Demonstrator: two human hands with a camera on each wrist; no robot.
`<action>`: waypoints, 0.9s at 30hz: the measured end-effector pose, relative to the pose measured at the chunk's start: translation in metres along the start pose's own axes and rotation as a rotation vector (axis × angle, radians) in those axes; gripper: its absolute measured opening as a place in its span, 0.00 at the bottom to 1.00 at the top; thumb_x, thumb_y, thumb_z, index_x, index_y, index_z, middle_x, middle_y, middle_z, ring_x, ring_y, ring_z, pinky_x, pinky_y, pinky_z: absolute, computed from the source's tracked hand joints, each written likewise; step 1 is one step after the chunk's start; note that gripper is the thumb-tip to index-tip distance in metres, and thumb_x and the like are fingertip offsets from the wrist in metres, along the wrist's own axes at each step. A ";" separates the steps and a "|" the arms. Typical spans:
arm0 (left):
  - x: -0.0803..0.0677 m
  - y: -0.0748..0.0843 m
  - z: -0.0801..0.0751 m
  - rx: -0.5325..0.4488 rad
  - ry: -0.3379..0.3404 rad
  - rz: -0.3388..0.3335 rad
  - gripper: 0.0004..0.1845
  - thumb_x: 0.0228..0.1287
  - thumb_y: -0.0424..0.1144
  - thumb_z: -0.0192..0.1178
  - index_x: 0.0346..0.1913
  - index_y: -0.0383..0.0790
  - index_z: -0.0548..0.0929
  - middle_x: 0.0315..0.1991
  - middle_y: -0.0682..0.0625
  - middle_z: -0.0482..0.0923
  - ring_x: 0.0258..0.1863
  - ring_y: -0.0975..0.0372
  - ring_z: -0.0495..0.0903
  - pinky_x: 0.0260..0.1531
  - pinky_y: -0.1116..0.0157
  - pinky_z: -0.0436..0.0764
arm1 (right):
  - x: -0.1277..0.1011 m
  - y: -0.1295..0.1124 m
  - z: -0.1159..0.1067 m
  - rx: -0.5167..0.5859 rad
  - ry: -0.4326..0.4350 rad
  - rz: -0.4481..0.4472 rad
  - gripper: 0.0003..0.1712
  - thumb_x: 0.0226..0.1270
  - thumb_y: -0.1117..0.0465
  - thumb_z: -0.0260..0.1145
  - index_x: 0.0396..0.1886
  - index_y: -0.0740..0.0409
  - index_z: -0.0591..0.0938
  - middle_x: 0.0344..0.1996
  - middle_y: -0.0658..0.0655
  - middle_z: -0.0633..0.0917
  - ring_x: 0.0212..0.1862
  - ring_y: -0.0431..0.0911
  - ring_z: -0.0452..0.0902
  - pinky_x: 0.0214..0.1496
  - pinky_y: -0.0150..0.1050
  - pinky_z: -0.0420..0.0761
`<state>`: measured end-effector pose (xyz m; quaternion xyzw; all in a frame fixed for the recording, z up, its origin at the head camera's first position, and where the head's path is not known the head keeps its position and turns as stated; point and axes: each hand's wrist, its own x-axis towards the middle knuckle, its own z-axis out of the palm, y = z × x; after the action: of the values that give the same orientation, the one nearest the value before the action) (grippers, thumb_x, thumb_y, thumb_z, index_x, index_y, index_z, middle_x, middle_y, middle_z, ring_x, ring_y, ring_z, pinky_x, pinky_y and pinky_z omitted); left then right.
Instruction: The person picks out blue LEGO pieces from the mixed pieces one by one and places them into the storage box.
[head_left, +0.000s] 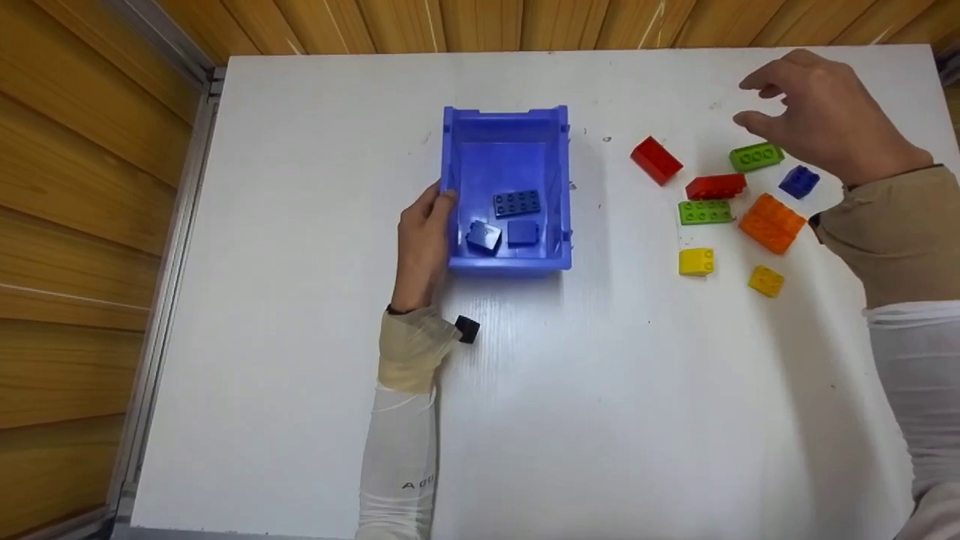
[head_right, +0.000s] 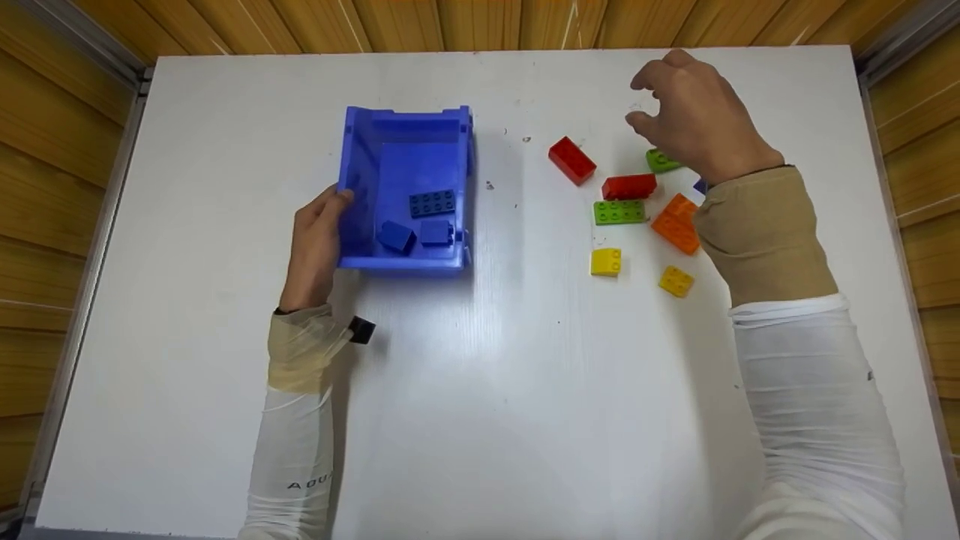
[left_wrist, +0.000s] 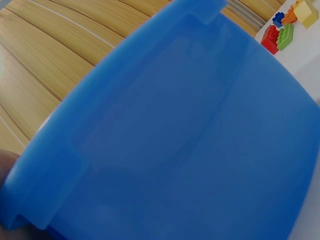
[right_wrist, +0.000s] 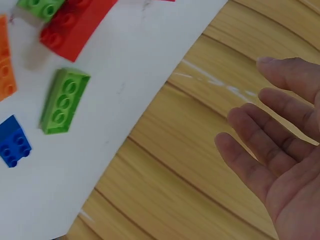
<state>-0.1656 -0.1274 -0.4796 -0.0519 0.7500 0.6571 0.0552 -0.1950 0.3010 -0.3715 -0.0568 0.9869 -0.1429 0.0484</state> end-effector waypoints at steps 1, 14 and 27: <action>-0.001 -0.001 0.000 0.002 0.001 -0.002 0.25 0.81 0.42 0.51 0.73 0.33 0.78 0.63 0.39 0.82 0.53 0.58 0.76 0.54 0.63 0.72 | -0.001 0.004 0.002 0.011 -0.008 0.007 0.26 0.76 0.68 0.67 0.69 0.75 0.75 0.62 0.78 0.74 0.62 0.73 0.71 0.63 0.68 0.75; -0.004 -0.004 -0.002 -0.022 -0.005 -0.007 0.25 0.82 0.41 0.50 0.74 0.33 0.77 0.63 0.37 0.81 0.41 0.55 0.73 0.39 0.64 0.70 | -0.012 0.041 0.016 0.101 -0.075 0.107 0.27 0.78 0.64 0.66 0.69 0.75 0.74 0.63 0.78 0.74 0.63 0.73 0.70 0.64 0.70 0.72; -0.001 -0.001 0.000 -0.033 -0.005 -0.004 0.25 0.82 0.42 0.50 0.72 0.33 0.78 0.60 0.35 0.82 0.54 0.47 0.80 0.59 0.54 0.76 | -0.018 0.061 0.011 0.128 -0.079 0.166 0.28 0.79 0.62 0.64 0.69 0.78 0.73 0.62 0.80 0.73 0.63 0.74 0.68 0.64 0.72 0.71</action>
<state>-0.1646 -0.1277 -0.4804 -0.0524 0.7390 0.6692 0.0575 -0.1820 0.3584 -0.3984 0.0225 0.9744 -0.1988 0.1023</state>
